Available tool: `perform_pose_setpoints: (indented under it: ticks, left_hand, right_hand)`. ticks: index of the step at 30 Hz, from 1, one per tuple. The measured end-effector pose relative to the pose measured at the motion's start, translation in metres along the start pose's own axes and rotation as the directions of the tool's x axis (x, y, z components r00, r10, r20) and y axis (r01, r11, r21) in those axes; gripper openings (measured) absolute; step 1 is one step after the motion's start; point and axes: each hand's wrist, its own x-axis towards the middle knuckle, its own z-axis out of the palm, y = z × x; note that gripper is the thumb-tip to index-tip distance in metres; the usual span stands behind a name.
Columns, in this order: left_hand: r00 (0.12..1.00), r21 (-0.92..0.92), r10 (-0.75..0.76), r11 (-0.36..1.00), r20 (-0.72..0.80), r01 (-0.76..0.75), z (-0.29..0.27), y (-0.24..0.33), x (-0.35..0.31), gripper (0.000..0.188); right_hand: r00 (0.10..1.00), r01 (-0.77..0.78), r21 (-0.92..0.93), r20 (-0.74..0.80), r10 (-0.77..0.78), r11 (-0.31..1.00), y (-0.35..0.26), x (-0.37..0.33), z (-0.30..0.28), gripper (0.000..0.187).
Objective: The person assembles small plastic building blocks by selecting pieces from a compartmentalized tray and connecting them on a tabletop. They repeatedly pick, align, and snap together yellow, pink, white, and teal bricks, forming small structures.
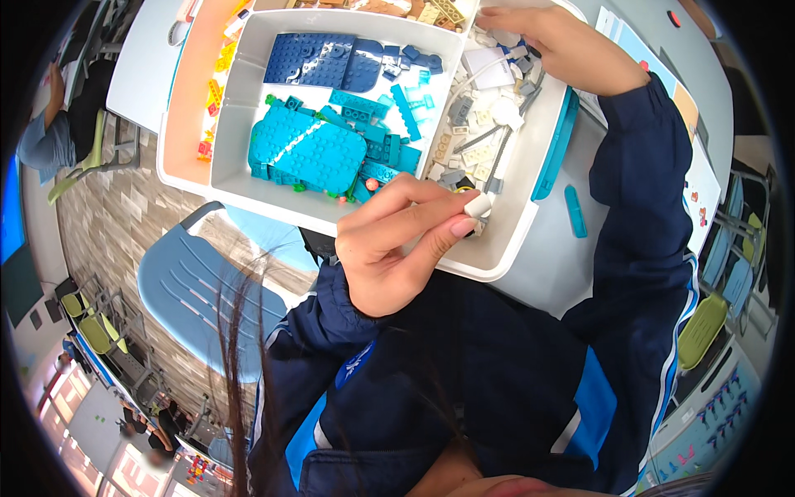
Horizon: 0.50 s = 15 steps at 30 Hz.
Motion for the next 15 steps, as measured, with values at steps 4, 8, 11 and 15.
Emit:
perform_pose_setpoints:
  ticks: [4, 8, 11, 15]
  left_hand:
    - [0.999, -0.009, -0.039, 0.999, 0.015, 0.039, -0.001, 0.006, 0.001, 0.021]
    - [0.998, -0.005, -0.05, 0.999, 0.026, 0.05, -0.001, 0.005, 0.001, 0.02]
    - [0.998, 0.007, -0.065, 0.998, 0.02, 0.065, -0.004, 0.006, 0.0, 0.021]
    - [0.992, -0.069, -0.086, 0.994, -0.092, 0.08, -0.002, 0.002, -0.004, 0.022]
  right_hand:
    - [0.994, -0.005, 0.078, 0.113, -0.004, 0.997, -0.002, -0.001, -0.009, 0.029]
    - [0.982, -0.186, -0.029, -0.002, 0.186, 0.982, -0.015, -0.012, -0.016, 0.032]
    - [0.973, -0.23, -0.038, 0.005, 0.231, 0.972, -0.012, -0.013, -0.018, 0.033]
    - [0.985, -0.167, -0.057, -0.045, 0.165, 0.984, -0.013, -0.016, -0.015, 0.034]
